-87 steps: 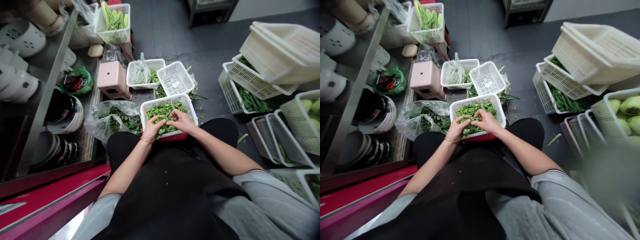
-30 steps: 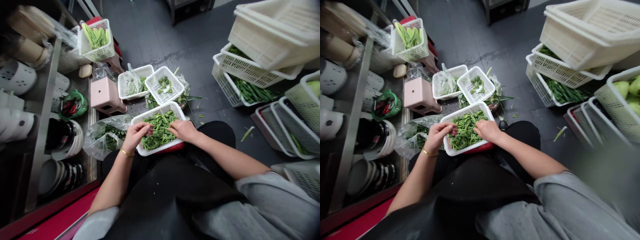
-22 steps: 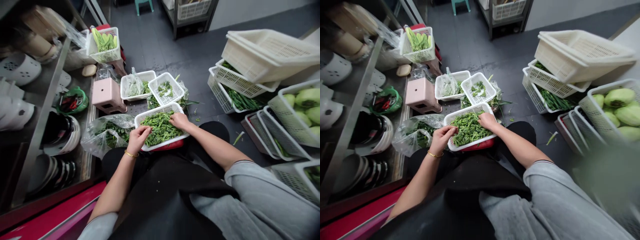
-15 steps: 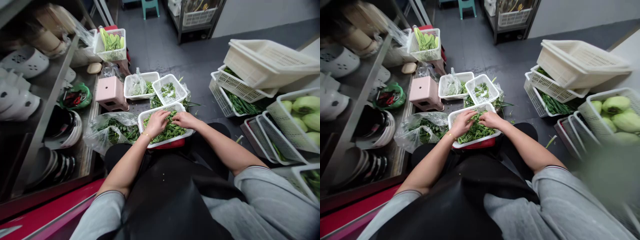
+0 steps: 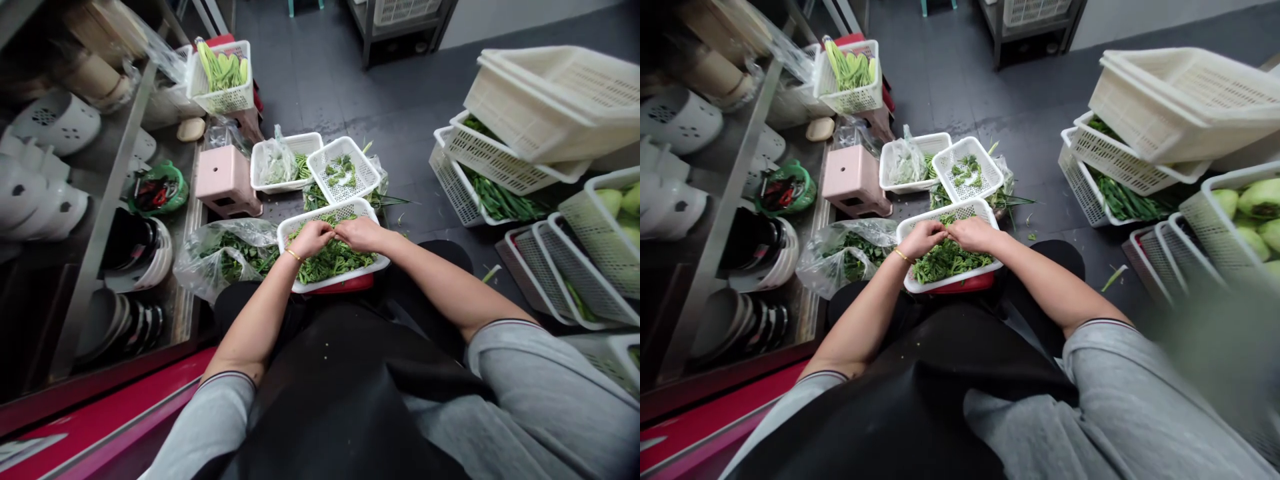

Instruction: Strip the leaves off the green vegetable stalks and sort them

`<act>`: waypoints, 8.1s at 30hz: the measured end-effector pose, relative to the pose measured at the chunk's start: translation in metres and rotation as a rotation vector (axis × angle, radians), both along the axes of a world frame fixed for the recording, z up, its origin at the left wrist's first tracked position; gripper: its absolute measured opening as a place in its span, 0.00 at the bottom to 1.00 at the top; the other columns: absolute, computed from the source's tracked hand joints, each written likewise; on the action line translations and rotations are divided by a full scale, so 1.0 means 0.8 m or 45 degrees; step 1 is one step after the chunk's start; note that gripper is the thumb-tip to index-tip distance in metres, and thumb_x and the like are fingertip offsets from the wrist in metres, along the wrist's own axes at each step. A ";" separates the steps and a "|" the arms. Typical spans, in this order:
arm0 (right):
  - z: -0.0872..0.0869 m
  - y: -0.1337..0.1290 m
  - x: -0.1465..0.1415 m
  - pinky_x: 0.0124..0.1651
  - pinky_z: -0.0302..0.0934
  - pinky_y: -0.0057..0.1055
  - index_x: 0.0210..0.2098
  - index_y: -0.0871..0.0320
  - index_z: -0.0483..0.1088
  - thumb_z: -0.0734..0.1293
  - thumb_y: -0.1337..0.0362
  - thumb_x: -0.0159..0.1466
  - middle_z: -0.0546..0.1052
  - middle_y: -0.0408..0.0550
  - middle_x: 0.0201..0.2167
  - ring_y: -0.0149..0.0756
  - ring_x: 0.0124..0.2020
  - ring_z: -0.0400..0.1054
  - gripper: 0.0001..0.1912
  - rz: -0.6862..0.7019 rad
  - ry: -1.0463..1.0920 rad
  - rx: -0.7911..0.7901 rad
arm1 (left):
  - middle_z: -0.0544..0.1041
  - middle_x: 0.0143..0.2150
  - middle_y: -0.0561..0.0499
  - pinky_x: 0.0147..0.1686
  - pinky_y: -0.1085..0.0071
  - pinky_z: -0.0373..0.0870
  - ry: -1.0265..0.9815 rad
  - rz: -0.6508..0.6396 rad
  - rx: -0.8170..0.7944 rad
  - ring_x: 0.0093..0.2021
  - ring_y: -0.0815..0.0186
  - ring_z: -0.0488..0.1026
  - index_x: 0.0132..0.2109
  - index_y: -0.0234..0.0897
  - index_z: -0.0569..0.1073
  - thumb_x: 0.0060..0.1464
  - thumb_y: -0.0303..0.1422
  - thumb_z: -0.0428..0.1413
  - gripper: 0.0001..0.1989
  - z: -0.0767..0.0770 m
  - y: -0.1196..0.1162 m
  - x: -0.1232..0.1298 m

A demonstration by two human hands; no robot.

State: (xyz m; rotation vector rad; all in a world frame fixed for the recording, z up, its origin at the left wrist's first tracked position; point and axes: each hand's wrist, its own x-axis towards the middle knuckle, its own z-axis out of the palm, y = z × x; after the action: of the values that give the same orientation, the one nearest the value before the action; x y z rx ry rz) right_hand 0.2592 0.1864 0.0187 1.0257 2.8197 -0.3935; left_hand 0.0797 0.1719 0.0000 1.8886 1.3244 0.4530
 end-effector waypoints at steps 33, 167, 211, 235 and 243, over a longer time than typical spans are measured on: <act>-0.031 -0.028 -0.019 0.38 0.59 0.31 0.49 0.58 0.69 0.65 0.55 0.61 0.74 0.53 0.43 0.40 0.41 0.69 0.19 -0.343 0.213 -0.222 | 0.66 0.28 0.50 0.17 0.74 0.60 -1.321 0.583 -0.561 0.27 0.67 0.65 0.35 0.38 0.68 0.46 0.47 0.54 0.17 0.024 -0.095 -0.068; 0.047 -0.037 -0.044 0.25 0.60 0.25 0.37 0.61 0.68 0.64 0.61 0.60 0.74 0.45 0.23 0.26 0.19 0.65 0.10 -0.263 0.596 -1.302 | 0.66 0.19 0.55 0.19 0.77 0.51 -0.862 0.314 -0.587 0.19 0.76 0.57 0.31 0.30 0.76 0.39 0.38 0.66 0.15 0.011 -0.092 -0.062; -0.052 -0.069 -0.123 0.38 0.60 0.30 0.38 0.57 0.74 0.63 0.58 0.61 0.77 0.50 0.38 0.41 0.41 0.71 0.12 -0.182 -0.060 -0.333 | 0.71 0.24 0.55 0.21 0.76 0.63 -1.385 1.015 -0.306 0.21 0.73 0.67 0.34 0.33 0.73 0.36 0.30 0.65 0.14 0.016 -0.126 -0.119; 0.030 -0.098 -0.104 0.23 0.50 0.24 0.25 0.58 0.60 0.56 0.52 0.65 0.60 0.38 0.17 0.25 0.17 0.52 0.18 -0.142 1.121 -0.994 | 0.72 0.29 0.53 0.24 0.75 0.65 -1.598 0.910 0.003 0.26 0.72 0.69 0.33 0.37 0.71 0.40 0.34 0.66 0.13 0.037 -0.146 -0.053; 0.009 -0.090 -0.062 0.26 0.57 0.26 0.31 0.58 0.73 0.69 0.52 0.53 0.69 0.40 0.15 0.30 0.18 0.64 0.15 -0.106 0.183 -1.095 | 0.71 0.31 0.52 0.25 0.73 0.66 -1.652 0.851 0.309 0.34 0.65 0.70 0.27 0.41 0.68 0.37 0.42 0.66 0.16 0.099 -0.172 -0.122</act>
State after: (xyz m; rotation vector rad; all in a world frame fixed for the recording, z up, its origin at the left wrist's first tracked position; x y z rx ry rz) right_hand 0.2094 0.1147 0.0256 0.9069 2.2713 -1.5486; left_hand -0.0183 0.0340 0.0789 0.8058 0.8943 1.8362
